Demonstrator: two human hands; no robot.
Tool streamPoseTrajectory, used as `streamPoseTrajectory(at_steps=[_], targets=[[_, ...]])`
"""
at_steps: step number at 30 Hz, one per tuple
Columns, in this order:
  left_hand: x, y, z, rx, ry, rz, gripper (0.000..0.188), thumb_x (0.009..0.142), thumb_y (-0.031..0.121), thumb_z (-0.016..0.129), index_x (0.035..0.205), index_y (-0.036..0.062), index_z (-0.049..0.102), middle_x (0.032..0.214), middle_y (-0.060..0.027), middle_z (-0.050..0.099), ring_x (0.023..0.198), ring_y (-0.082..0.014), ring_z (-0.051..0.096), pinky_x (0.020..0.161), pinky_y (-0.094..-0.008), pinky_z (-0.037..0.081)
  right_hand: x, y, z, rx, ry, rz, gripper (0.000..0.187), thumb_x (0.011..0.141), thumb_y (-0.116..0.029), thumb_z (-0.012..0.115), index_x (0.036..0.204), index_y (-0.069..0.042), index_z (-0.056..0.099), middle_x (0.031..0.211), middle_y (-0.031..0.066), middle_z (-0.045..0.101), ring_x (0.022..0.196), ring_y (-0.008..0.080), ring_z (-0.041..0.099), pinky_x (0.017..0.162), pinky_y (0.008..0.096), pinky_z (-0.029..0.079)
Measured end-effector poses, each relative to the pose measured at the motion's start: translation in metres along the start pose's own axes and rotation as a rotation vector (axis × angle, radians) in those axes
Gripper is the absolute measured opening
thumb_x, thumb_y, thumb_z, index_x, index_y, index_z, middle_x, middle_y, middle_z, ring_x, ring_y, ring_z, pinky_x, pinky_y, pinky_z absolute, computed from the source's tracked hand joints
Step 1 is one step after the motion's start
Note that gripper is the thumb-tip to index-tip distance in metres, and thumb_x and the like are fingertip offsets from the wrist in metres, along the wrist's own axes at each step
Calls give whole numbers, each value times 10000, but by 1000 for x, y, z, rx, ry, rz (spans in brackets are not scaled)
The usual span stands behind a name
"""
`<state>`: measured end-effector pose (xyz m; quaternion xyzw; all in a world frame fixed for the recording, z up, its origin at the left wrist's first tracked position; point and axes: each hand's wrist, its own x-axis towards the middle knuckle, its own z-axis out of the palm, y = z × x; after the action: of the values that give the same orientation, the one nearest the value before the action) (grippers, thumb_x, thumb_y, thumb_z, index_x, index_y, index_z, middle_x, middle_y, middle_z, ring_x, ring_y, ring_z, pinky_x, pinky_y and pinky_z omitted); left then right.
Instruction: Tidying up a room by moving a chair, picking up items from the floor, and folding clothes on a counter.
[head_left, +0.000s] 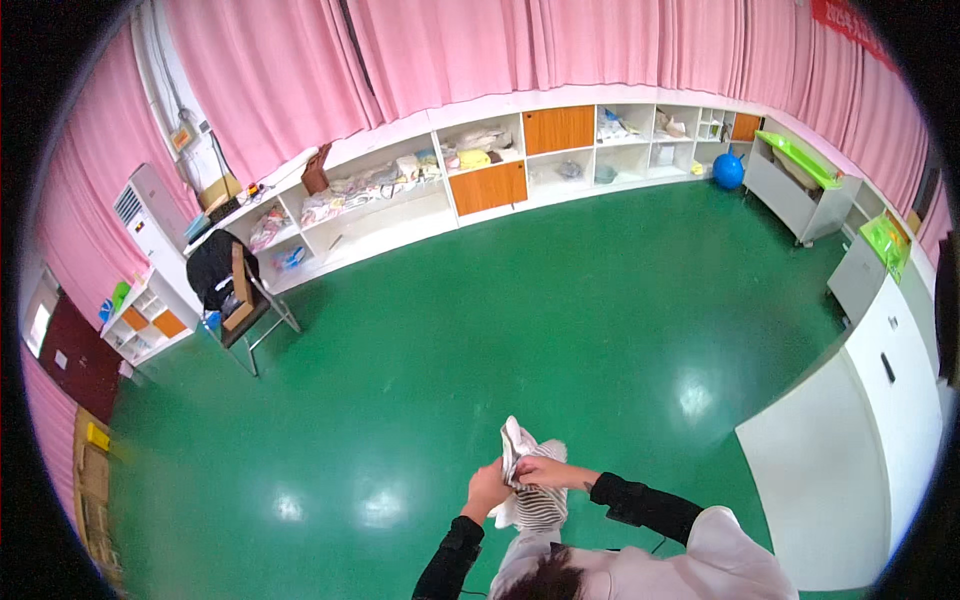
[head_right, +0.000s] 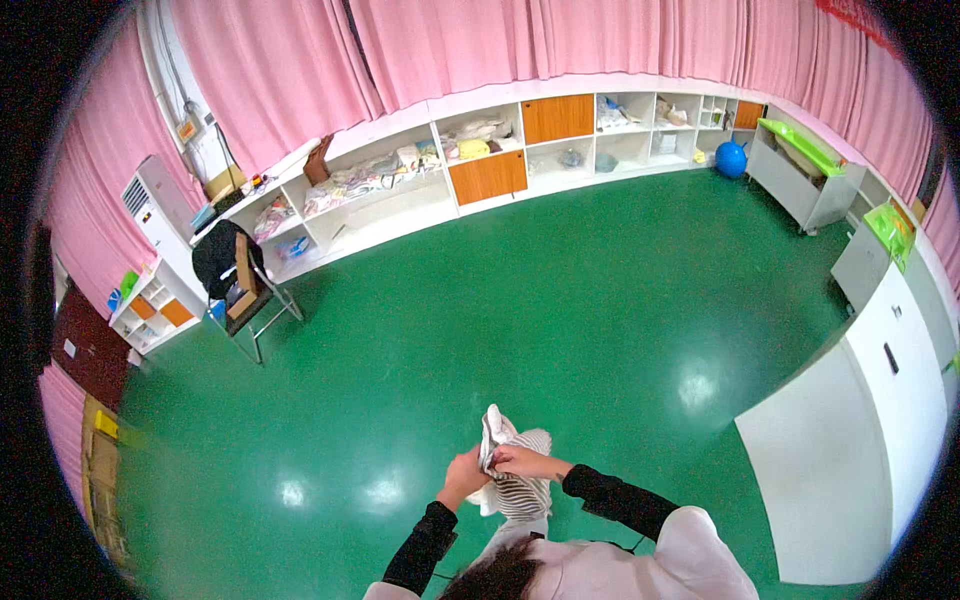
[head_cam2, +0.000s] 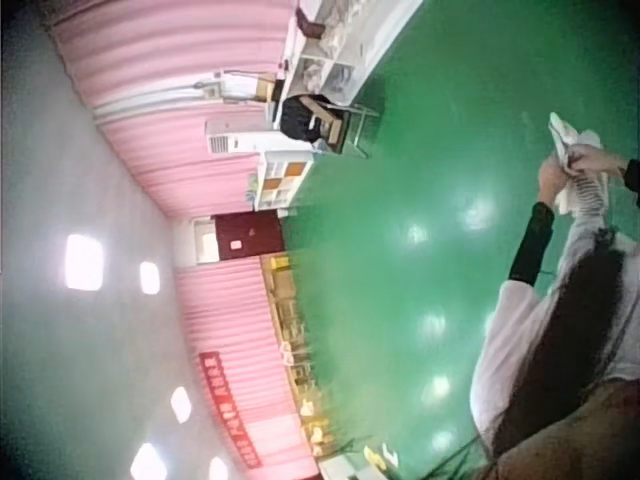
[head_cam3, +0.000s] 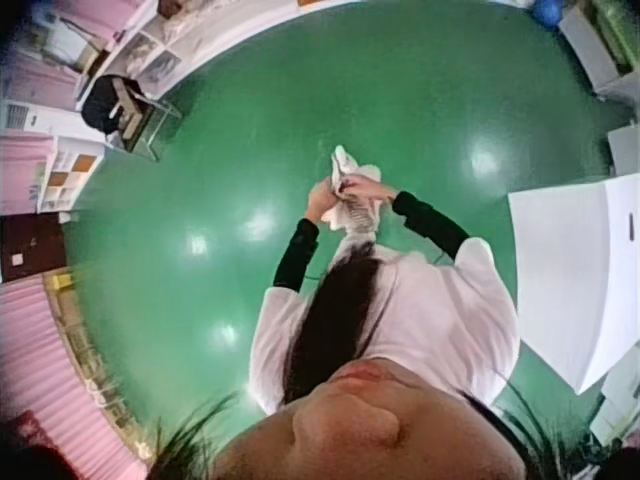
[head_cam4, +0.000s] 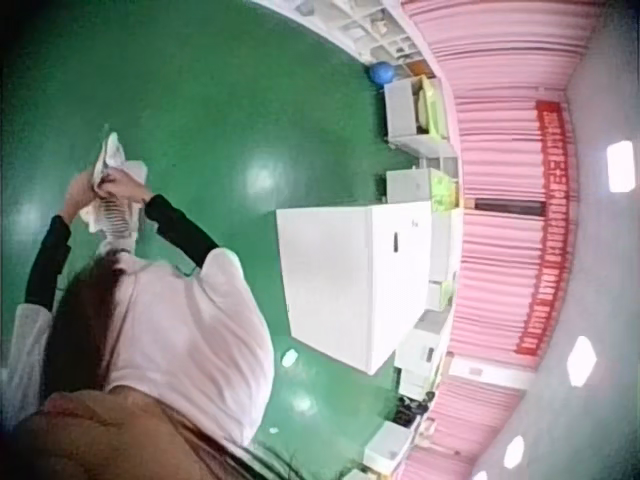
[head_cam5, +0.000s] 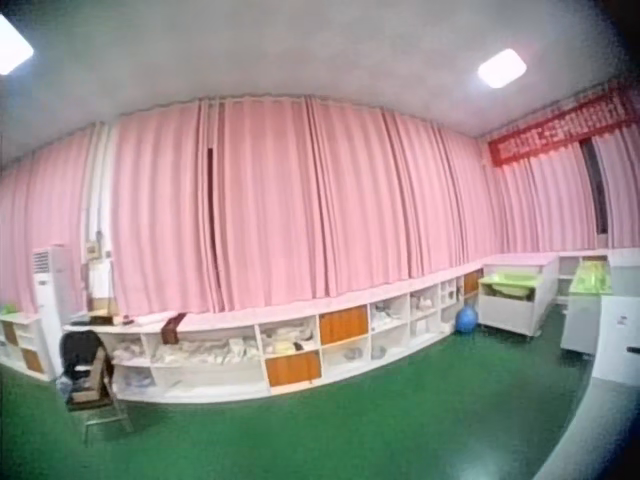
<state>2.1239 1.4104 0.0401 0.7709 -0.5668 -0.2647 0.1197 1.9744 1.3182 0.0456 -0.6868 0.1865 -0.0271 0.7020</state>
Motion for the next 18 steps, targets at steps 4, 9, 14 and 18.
streamPoseTrajectory(at_steps=[4,9,14,18], targets=[[120,-4,-56,23,-21,94,391,613,205,636,945,69,481,824,-184,600,785,-379,570,696,-468,462,50,-26,-119,-256,200,10,365,762,-162,591,1084,-29,483,1055,117,535,937,216,534,792,301,437],[247,-13,-112,-15,-75,192,384,600,199,634,944,76,513,811,-174,599,792,-370,564,683,-464,454,111,-50,-222,-641,415,-100,800,593,-252,729,1268,-105,327,1295,121,340,1148,310,370,946,402,327],[380,-9,-153,-40,-88,401,379,609,169,616,969,82,537,847,-153,599,798,-358,562,701,-451,451,223,-66,-299,-1073,323,-148,926,511,-309,752,1302,-152,299,1326,100,325,1279,304,211,1033,488,177],[475,-28,-188,-76,-73,369,367,622,147,610,974,74,532,902,-161,587,862,-350,542,729,-433,444,329,-52,-381,-1004,295,-352,595,531,-295,708,1075,-142,523,1036,91,567,1114,275,443,974,432,299]])
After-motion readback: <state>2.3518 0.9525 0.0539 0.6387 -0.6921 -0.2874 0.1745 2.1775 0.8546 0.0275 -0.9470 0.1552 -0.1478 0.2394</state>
